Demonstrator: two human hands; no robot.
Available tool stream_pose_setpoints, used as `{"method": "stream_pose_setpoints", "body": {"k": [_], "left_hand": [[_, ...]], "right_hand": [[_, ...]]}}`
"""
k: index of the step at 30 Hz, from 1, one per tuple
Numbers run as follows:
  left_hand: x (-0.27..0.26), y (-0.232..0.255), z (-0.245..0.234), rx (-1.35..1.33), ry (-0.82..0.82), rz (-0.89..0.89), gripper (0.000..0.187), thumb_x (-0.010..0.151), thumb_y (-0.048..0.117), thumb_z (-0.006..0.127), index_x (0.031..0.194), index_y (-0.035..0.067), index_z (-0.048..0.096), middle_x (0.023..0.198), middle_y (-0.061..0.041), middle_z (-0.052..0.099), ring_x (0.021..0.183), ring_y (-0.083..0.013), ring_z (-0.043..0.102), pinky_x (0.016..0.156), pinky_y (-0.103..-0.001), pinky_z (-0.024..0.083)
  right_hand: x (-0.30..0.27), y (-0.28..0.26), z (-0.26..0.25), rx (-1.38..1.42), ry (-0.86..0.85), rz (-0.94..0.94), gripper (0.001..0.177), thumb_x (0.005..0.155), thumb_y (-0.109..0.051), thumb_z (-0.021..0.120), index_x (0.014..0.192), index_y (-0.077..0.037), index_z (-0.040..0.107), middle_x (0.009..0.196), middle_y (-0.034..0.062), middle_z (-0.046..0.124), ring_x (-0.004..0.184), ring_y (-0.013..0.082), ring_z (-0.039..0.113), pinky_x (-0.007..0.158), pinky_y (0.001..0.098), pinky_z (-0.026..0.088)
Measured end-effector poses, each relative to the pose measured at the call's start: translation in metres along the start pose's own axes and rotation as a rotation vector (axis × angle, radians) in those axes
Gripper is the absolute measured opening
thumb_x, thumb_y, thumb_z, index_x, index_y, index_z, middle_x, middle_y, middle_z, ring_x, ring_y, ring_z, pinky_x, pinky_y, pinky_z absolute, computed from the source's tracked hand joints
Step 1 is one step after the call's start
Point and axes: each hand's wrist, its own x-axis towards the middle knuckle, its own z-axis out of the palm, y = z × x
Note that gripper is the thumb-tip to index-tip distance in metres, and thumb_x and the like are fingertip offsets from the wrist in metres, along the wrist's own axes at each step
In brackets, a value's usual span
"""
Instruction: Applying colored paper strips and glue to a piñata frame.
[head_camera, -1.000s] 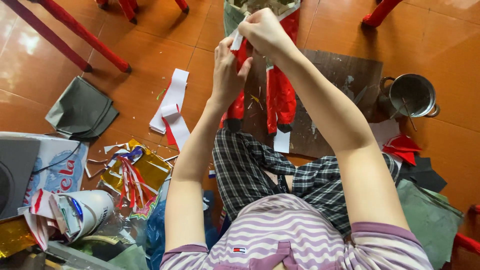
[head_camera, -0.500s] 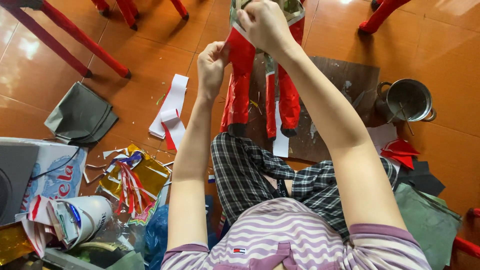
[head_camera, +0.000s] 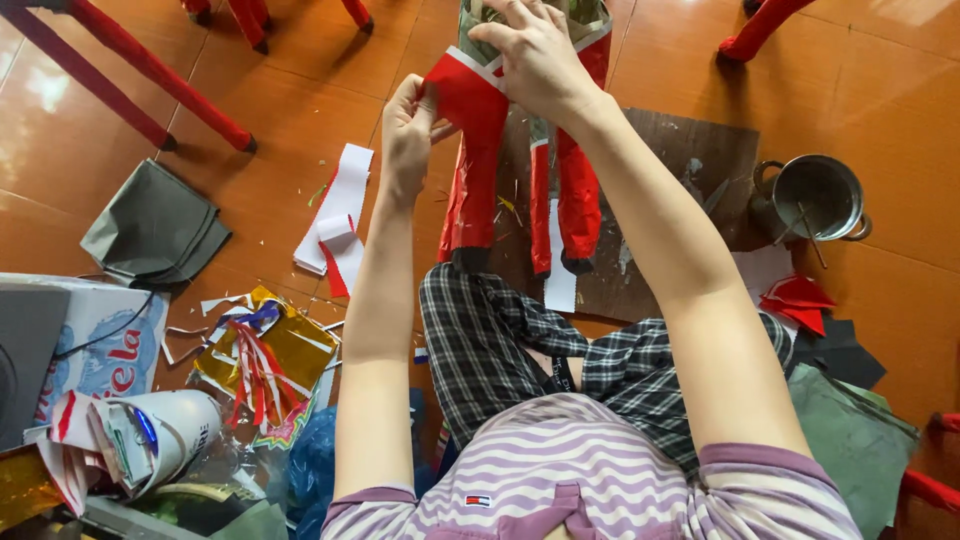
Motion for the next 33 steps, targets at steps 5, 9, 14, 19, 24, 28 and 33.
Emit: {"method": "stream_pose_setpoints", "body": {"k": [5, 9, 14, 19, 24, 28, 33], "left_hand": [[0.013, -0.019, -0.013, -0.197, 0.054, -0.039, 0.014, 0.105, 0.020, 0.054, 0.102, 0.007, 0.057, 0.098, -0.008, 0.068, 0.085, -0.0167, 0.073, 0.076, -0.033, 0.068], [0.020, -0.050, -0.020, -0.317, 0.131, -0.141, 0.021, 0.104, 0.025, 0.056, 0.102, 0.005, 0.059, 0.082, -0.005, 0.064, 0.070, -0.0112, 0.066, 0.073, -0.029, 0.063], [0.000, -0.039, -0.008, -0.374, 0.048, -0.072, 0.063, 0.091, 0.062, 0.056, 0.103, 0.000, 0.062, 0.097, -0.012, 0.063, 0.094, -0.0218, 0.067, 0.093, -0.036, 0.058], [0.001, -0.050, -0.004, -0.192, 0.011, -0.023, 0.032, 0.097, 0.021, 0.073, 0.115, 0.001, 0.055, 0.102, -0.008, 0.065, 0.091, -0.0103, 0.063, 0.086, -0.022, 0.054], [0.006, -0.035, 0.007, -0.019, 0.049, 0.064, 0.018, 0.101, 0.021, 0.066, 0.105, 0.005, 0.060, 0.094, -0.002, 0.063, 0.085, -0.0076, 0.058, 0.082, -0.022, 0.051], [-0.005, -0.011, 0.029, 0.179, 0.011, 0.267, 0.014, 0.100, 0.008, 0.069, 0.106, 0.002, 0.058, 0.128, -0.010, 0.057, 0.112, -0.0227, 0.062, 0.102, -0.035, 0.054], [-0.021, 0.012, 0.041, 0.377, -0.185, 0.303, 0.010, 0.091, 0.010, 0.077, 0.090, 0.007, 0.068, 0.128, -0.009, 0.059, 0.124, -0.0236, 0.053, 0.109, -0.039, 0.043]], "right_hand": [[-0.003, 0.003, -0.008, 0.000, 0.039, -0.027, 0.027, 0.092, 0.000, 0.066, 0.112, -0.011, 0.082, 0.135, 0.0077, 0.062, 0.119, 0.0284, 0.057, 0.098, 0.0443, 0.036], [-0.006, -0.001, -0.015, 0.021, 0.018, -0.041, 0.022, 0.097, -0.006, 0.069, 0.117, -0.007, 0.079, 0.138, 0.0121, 0.058, 0.124, 0.0305, 0.051, 0.103, 0.0476, 0.036], [-0.008, 0.001, -0.016, 0.069, -0.074, 0.012, 0.022, 0.103, -0.019, 0.071, 0.120, -0.006, 0.078, 0.147, 0.0153, 0.052, 0.137, 0.0327, 0.041, 0.109, 0.0516, 0.032], [-0.008, -0.002, -0.015, 0.057, -0.039, -0.012, 0.023, 0.102, -0.020, 0.075, 0.119, -0.006, 0.079, 0.144, 0.0126, 0.056, 0.129, 0.0324, 0.050, 0.106, 0.0490, 0.033], [-0.005, -0.023, -0.032, 0.112, -0.324, 0.125, 0.065, 0.095, -0.042, 0.081, 0.147, -0.011, 0.059, 0.160, 0.0248, 0.025, 0.148, 0.0435, 0.018, 0.119, 0.0655, 0.019], [-0.032, -0.042, -0.029, 0.066, -0.195, 0.056, 0.073, 0.082, -0.042, 0.097, 0.131, -0.010, 0.055, 0.156, 0.0201, 0.029, 0.147, 0.0431, 0.018, 0.118, 0.0719, 0.019], [-0.061, -0.063, -0.062, 0.476, 0.010, 0.198, 0.024, 0.082, -0.001, 0.087, 0.092, 0.001, 0.065, 0.129, 0.0180, 0.053, 0.122, 0.0353, 0.050, 0.100, 0.0444, 0.048]]}}
